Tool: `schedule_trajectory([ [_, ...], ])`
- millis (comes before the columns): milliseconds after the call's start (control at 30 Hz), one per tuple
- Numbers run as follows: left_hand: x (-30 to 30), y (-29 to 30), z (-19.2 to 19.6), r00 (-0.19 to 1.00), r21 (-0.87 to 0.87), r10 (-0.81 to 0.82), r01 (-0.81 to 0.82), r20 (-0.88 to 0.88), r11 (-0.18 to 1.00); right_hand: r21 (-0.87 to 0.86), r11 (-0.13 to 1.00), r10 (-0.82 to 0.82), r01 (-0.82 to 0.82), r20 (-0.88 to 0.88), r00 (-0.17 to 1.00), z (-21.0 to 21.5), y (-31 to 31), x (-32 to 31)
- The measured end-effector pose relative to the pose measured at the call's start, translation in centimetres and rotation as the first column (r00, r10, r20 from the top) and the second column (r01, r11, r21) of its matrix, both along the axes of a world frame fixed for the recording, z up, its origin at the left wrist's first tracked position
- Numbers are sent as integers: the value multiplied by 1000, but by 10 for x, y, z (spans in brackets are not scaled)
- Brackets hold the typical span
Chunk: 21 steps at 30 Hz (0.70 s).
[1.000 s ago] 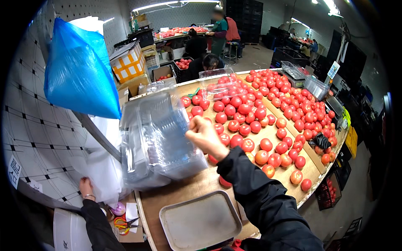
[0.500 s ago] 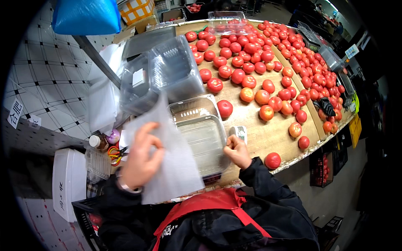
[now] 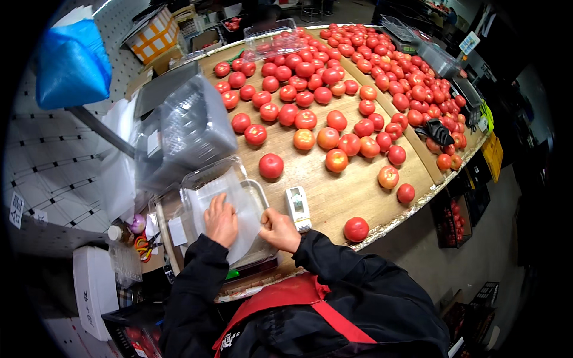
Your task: The person selects red tomatoes from a bulk display, places them into clear plastic containers, weighs the containers on a digital scale, and stacks the filled containers into a black crate. The process is repeated multiple times throughout the clip.
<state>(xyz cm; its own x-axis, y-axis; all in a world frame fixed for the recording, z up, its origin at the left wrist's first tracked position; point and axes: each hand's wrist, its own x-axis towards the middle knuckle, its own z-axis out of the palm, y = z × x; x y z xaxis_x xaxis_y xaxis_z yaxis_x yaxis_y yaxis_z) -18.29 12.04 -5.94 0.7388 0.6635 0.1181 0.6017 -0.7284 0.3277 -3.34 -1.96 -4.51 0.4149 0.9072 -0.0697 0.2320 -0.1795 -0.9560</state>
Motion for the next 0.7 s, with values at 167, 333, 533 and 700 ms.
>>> schedule_trajectory([
  [167, 8, -19, 59, 958, -97, -48, 21, -282, 995, 13, 985, 175, -175, 15, 985, -9, -3, 21],
  [333, -1, -40, 52, 954, -220, -19, -49, -300, 974, -7, 913, 408, -409, -35, 912, 4, 7, 84],
  [533, 5, -53, 47, 976, -207, -20, -26, -218, 978, 117, 891, -446, 438, 401, 800, -33, 66, 300],
  [700, 12, -57, 45, 941, -170, -1, -60, -338, 984, -365, 781, -306, 507, 483, 820, -63, 97, 384],
])
